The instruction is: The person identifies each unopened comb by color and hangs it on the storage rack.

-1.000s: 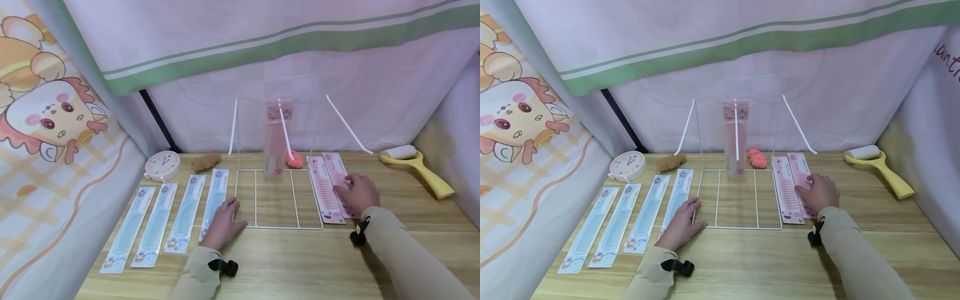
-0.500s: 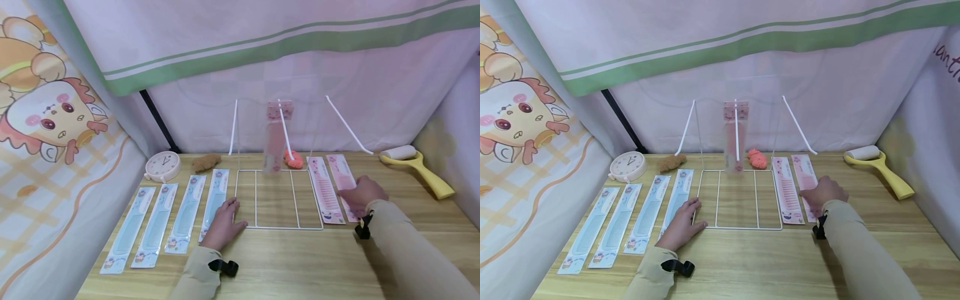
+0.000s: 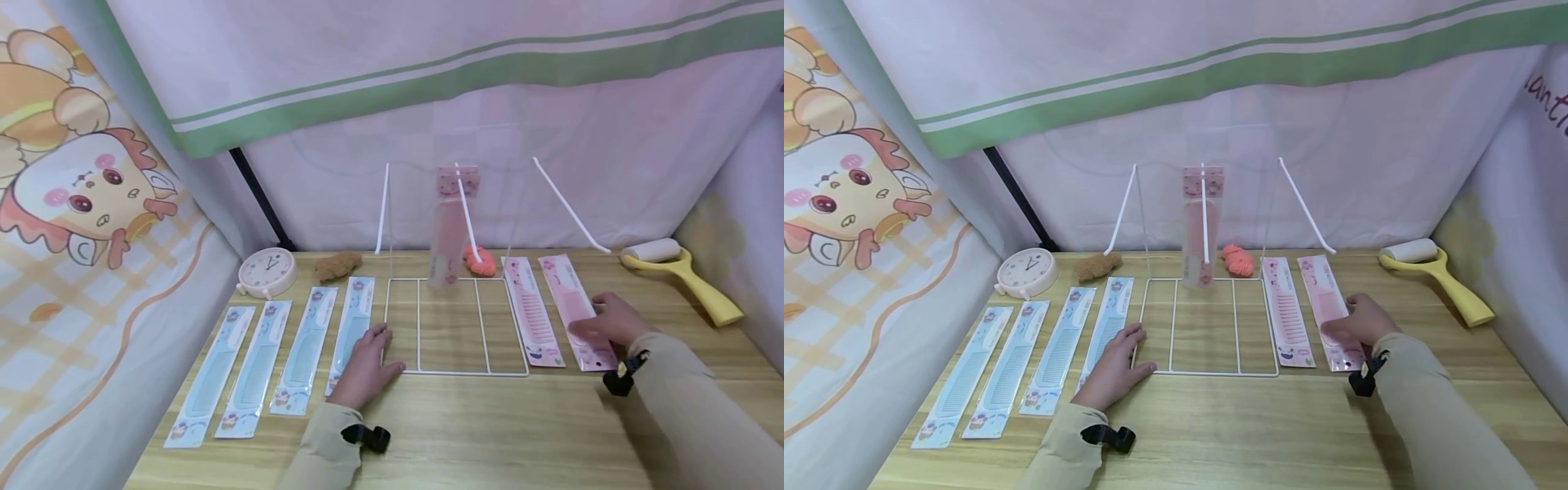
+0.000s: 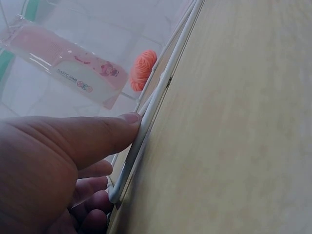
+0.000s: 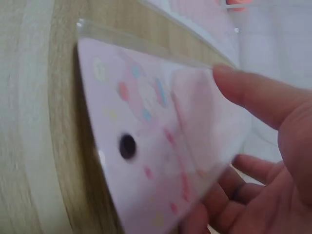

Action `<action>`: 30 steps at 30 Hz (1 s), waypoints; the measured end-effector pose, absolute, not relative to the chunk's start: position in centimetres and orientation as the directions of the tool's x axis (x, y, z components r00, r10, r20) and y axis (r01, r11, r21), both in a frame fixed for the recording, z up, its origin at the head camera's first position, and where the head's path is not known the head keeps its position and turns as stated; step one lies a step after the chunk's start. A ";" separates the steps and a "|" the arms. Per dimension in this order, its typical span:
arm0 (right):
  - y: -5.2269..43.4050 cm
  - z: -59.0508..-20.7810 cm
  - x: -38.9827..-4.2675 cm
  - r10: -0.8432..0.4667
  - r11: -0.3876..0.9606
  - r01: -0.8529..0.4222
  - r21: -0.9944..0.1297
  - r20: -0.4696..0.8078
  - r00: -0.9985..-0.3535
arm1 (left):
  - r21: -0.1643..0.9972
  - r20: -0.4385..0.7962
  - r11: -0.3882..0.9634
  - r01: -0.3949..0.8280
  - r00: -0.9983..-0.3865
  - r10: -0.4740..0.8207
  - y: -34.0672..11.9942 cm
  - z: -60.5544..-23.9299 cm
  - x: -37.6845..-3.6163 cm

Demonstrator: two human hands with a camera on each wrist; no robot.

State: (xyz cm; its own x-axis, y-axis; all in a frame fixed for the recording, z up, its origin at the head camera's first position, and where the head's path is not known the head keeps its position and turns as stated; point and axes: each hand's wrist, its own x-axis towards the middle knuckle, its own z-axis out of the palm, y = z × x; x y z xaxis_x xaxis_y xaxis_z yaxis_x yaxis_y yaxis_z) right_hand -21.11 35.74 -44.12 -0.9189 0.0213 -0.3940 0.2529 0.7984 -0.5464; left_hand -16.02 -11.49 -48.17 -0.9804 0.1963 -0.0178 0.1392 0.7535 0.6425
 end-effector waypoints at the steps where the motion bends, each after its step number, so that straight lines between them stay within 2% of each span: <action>1: 35.9 -44.0 -21.0 0.010 0.795 0.255 -0.550 -0.408 -0.913 | 0.642 -0.013 0.753 0.145 -0.980 0.199 -11.5 -48.1 -16.0; 5: 36.3 -43.6 -20.3 -0.036 0.796 0.219 -0.564 -0.405 -0.913 | 0.646 -0.012 0.750 0.142 -0.981 0.196 -11.6 -48.0 -16.0; 13: 36.4 -43.9 -19.1 -0.018 0.735 0.265 -0.625 -0.408 -0.913 | 0.649 -0.025 0.750 0.131 -0.981 0.194 -11.6 -48.0 -16.0; 20: 36.6 -44.4 -18.0 0.005 0.757 0.251 -0.604 -0.379 -0.925 | 0.649 -0.028 0.749 0.133 -0.980 0.198 -11.5 -48.1 -16.0; 30: 36.8 -44.9 -16.1 0.072 0.694 0.223 -0.684 -0.242 -0.968 | 0.641 -0.027 0.756 0.136 -0.980 0.199 -11.4 -48.0 -16.0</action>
